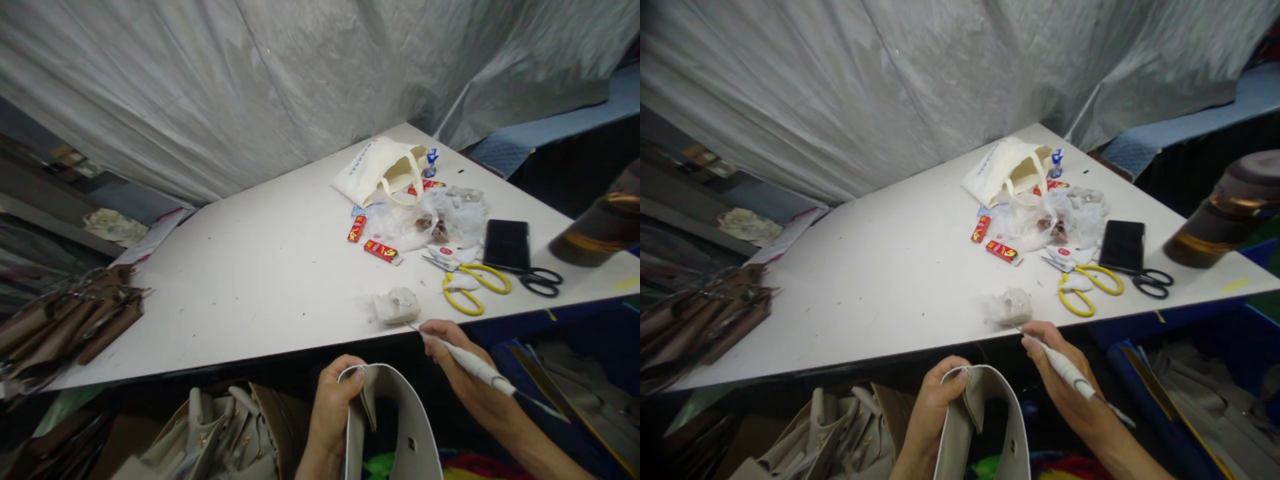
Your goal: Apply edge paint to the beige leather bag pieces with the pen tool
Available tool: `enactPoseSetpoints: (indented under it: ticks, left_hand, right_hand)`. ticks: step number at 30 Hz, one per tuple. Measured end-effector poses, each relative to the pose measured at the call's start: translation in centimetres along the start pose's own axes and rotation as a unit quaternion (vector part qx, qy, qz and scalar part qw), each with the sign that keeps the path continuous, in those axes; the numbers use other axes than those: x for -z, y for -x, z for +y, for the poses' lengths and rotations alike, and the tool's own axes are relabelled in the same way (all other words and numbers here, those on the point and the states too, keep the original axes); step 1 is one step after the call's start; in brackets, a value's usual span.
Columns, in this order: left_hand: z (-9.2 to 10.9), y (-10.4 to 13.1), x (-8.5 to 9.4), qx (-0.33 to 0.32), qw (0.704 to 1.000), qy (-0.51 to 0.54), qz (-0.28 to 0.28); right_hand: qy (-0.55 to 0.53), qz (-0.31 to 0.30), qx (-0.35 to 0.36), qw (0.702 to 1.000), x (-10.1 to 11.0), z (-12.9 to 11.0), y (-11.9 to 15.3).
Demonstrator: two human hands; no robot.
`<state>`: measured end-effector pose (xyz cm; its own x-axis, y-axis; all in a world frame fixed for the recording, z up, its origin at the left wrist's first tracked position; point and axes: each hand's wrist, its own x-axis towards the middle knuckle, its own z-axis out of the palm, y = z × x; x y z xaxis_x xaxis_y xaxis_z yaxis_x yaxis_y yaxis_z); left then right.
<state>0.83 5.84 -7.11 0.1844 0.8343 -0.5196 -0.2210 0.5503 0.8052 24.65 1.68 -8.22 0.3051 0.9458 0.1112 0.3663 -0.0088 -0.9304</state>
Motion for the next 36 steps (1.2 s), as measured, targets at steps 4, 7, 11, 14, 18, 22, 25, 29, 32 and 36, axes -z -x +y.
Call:
enactPoseSetpoints:
  ticks: [4, 7, 11, 14, 18, 22, 25, 29, 32, 36]
  left_hand:
    - [-0.1, -1.2, -0.9, -0.017, 0.999, -0.015, 0.025]
    - [0.0, -1.4, -1.9, -0.023, 0.997, -0.063, 0.024]
    - [0.3, -1.3, -2.8, -0.024, 0.989, -0.143, 0.023]
    - [0.8, -1.3, -3.3, -0.026, 0.983, -0.182, 0.02]
    - [1.4, -1.4, -3.7, -0.023, 0.98, -0.195, 0.017]
    - [1.4, -1.8, -3.5, -0.016, 0.979, -0.203, 0.027]
    - [1.2, -2.2, -3.3, -0.006, 0.979, -0.203, 0.024]
    - [1.3, -2.7, -3.3, -0.004, 0.979, -0.205, 0.017]
    - [1.3, -2.8, -3.2, 0.004, 0.977, -0.212, 0.009]
    - [1.2, -2.7, -3.2, 0.01, 0.974, -0.226, -0.005]
  right_hand:
    - [-0.002, 0.012, 0.038, 0.999, -0.1, 0.4, -2.0]
    - [0.005, 0.032, 0.096, 0.995, -0.8, 0.5, -3.2]
    - [0.028, 0.019, 0.115, 0.993, -1.9, 0.9, -3.9]
    - [0.045, 0.01, 0.125, 0.991, -2.5, 1.2, -4.1]
    - [0.072, 0.011, 0.152, 0.986, -2.7, 1.0, -4.5]
    - [0.099, 0.006, 0.176, 0.979, -2.9, 0.7, -4.9]
    - [0.108, 0.0, 0.175, 0.979, -3.2, 0.9, -5.1]
    - [0.09, -0.006, 0.158, 0.983, -3.4, 1.2, -5.0]
    - [0.054, 0.007, 0.119, 0.991, -3.0, 1.2, -4.7]
    - [-0.083, 0.002, 0.011, 0.997, -2.3, 0.9, -4.0]
